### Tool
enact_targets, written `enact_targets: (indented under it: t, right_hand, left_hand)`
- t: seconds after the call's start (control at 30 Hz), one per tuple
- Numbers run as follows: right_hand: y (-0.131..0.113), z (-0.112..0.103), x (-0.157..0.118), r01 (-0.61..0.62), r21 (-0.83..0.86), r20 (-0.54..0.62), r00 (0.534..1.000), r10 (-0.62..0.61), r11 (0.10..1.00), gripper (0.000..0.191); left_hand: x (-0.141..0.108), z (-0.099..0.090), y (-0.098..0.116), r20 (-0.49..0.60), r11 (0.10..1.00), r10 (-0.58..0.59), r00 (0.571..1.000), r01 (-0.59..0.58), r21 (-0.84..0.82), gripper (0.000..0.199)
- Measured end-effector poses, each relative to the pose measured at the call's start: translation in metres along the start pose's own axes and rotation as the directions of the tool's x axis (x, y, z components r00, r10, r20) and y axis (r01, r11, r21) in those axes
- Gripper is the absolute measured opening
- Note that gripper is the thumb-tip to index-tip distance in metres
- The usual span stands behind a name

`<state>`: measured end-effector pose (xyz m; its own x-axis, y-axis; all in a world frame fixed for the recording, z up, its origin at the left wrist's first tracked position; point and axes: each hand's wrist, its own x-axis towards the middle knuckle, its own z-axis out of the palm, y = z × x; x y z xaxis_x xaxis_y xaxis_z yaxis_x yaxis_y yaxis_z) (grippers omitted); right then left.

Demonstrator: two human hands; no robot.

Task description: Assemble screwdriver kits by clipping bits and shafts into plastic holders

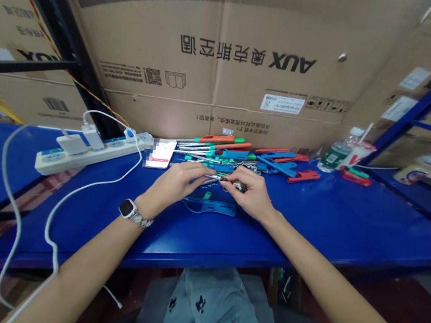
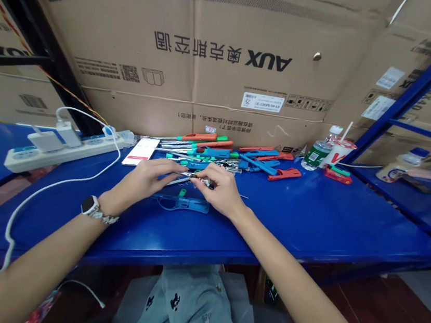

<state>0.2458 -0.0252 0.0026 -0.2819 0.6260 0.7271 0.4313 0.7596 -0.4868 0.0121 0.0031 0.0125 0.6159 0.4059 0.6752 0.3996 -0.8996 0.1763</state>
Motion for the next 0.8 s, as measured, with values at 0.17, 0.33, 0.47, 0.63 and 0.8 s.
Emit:
enact_targets:
  t: [0.17,0.33,0.47,0.63,0.8]
  right_hand:
    - [0.001,-0.002,0.001,0.036,0.015,0.010,0.999,-0.036,0.999,0.017]
    - [0.004,-0.001,0.000,0.017,-0.017,0.053,0.998,-0.016,1.000,0.021]
    - [0.003,-0.003,0.000,0.030,-0.042,0.082,0.996,-0.027,0.999,0.020]
    - [-0.004,-0.007,0.000,-0.033,-0.077,0.139,0.989,0.043,0.996,0.024]
    - [-0.006,-0.003,0.001,-0.096,-0.082,0.125,0.987,0.106,0.992,0.030]
  left_hand:
    - [-0.003,0.001,-0.006,-0.044,0.998,0.061,0.997,-0.060,0.022,0.026]
    - [-0.003,0.003,-0.008,0.011,0.998,0.061,0.998,-0.062,0.032,0.029]
    - [-0.003,0.002,-0.008,0.032,0.998,0.061,0.998,-0.062,0.032,0.031]
    - [-0.002,-0.001,-0.007,0.016,0.999,0.015,1.000,-0.016,0.044,0.031]
    - [-0.001,-0.002,-0.006,0.039,0.994,0.030,0.999,-0.033,0.103,0.032]
